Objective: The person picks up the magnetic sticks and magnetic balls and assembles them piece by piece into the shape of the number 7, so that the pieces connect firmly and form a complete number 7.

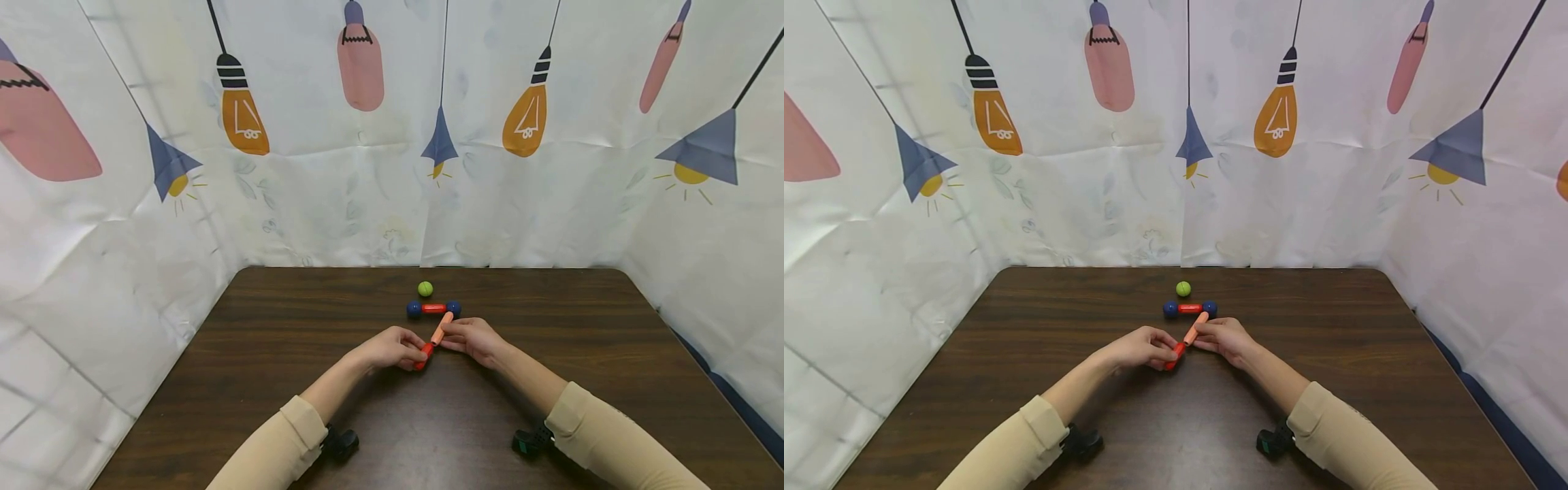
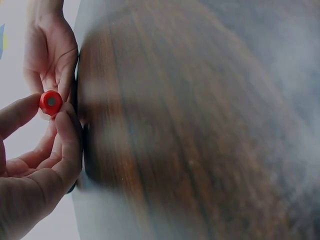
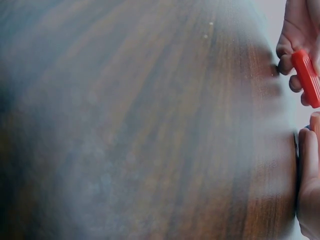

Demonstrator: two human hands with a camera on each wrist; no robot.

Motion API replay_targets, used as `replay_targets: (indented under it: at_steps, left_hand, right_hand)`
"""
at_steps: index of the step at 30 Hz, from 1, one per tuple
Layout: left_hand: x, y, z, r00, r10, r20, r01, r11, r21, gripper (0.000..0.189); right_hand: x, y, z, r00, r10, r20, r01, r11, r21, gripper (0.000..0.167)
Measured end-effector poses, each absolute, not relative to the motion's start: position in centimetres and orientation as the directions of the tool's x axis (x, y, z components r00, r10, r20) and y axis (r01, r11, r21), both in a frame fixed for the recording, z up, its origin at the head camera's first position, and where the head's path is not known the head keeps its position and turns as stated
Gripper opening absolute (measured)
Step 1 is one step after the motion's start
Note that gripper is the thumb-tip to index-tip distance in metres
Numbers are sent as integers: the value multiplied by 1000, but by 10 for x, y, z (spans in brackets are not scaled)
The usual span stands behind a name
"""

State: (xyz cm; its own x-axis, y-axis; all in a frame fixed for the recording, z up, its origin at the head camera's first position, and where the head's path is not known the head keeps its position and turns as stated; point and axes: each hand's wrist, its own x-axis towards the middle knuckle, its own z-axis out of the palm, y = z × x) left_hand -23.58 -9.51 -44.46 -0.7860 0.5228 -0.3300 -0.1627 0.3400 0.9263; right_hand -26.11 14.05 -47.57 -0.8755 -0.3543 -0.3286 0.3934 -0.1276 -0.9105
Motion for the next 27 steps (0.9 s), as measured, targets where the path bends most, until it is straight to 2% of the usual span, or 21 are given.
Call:
replay_targets:
  at_steps: [14,27]
  left_hand:
    - [-237,-90,-444,-791,511,-336,-168,347,923,26]
    - [-235,-90,-445,-791,518,-325,-188,299,935,27]
  right_hand:
    - [-260,141,-475,-877,-358,-319,385,-129,-914,40]
    - [-260,140,-475,-879,-351,-323,389,-135,-911,43]
